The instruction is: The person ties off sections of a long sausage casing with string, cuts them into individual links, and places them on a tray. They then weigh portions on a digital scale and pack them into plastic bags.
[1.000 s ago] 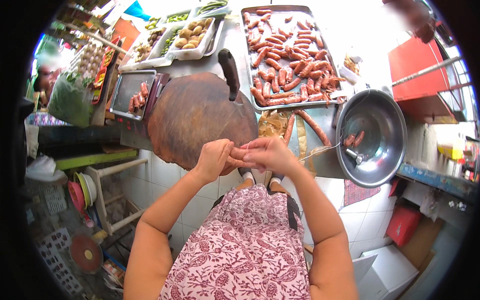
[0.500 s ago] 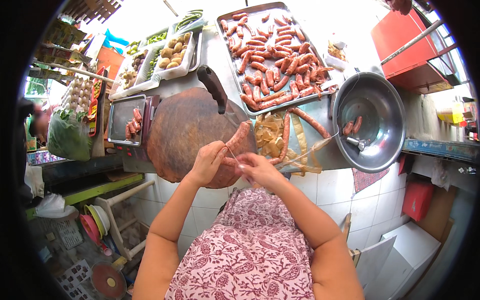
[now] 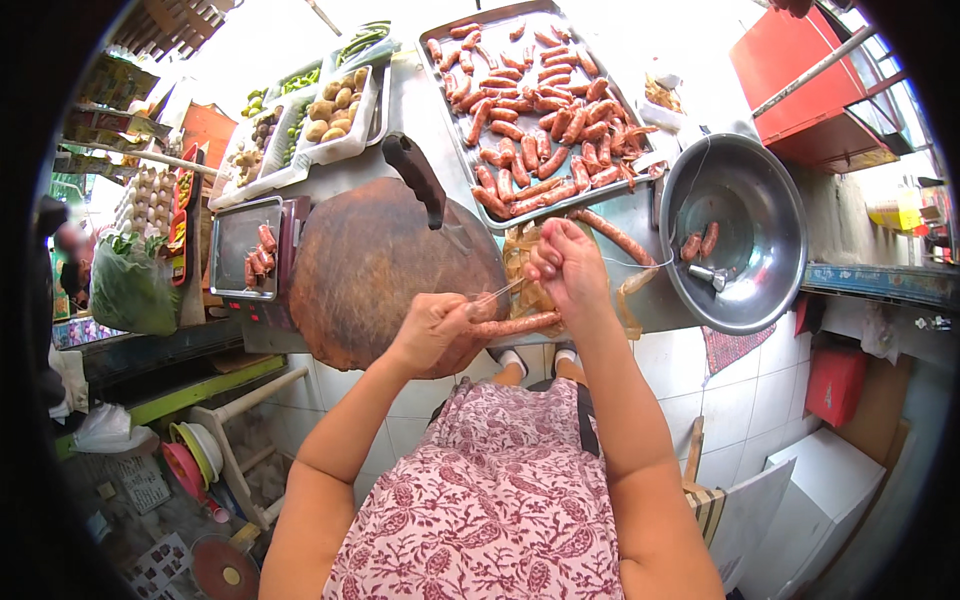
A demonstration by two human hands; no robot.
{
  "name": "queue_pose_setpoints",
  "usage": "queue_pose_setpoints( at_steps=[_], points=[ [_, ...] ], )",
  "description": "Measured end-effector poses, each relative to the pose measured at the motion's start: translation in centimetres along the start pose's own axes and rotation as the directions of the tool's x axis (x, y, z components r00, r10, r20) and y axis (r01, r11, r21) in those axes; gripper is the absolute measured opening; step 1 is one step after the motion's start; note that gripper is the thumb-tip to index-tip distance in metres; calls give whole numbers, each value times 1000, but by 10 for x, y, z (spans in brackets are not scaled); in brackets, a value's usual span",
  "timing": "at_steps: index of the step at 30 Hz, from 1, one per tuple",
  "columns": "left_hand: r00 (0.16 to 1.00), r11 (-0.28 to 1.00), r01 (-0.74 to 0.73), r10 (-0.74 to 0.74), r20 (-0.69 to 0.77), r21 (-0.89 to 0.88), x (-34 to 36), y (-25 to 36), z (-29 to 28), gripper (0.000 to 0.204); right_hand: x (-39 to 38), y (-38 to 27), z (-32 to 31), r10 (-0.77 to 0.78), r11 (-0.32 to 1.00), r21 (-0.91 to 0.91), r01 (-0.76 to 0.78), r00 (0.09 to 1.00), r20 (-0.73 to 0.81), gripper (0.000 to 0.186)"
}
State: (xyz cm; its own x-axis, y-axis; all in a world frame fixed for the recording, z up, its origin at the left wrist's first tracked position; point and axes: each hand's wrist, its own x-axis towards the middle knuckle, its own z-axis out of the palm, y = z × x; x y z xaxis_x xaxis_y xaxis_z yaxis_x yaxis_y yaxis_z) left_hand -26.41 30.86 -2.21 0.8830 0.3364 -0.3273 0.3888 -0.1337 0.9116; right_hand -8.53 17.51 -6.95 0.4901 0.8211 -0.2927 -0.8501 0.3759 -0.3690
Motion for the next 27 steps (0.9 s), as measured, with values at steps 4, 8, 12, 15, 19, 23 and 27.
queue_pose_setpoints(
  at_steps=[4,8,12,15,19,23,27],
  points=[
    [998,980,51,-57,-23,-193,6,5,20,29,13,8,20,-36,999,-21,33,981,-192,17],
    [969,931,125,-189,-161,-343,3,-1,19,32,6,0,31,-228,955,-270,120,879,-418,12],
    [983,971,95,-126,-135,-218,-7,-8,20,29,10,-44,-1,-408,913,-212,349,792,-454,10],
    [984,863,51,-129,-121,-502,-11,-13,19,30,4,-34,-28,-139,977,-196,87,952,-273,12],
    [988,919,96,-134,-73,-383,-9,-22,3,30,-1,-47,-66,-355,935,-130,331,887,-296,16],
    [959,932,238,-181,218,-272,-12,-22,-16,31,-2,-70,-81,-79,952,-301,-49,915,-397,16],
    [876,945,293,-204,437,-147,-4,-9,-35,29,-12,-86,-39,-637,-224,-930,-291,766,-86,26]
  ],
)
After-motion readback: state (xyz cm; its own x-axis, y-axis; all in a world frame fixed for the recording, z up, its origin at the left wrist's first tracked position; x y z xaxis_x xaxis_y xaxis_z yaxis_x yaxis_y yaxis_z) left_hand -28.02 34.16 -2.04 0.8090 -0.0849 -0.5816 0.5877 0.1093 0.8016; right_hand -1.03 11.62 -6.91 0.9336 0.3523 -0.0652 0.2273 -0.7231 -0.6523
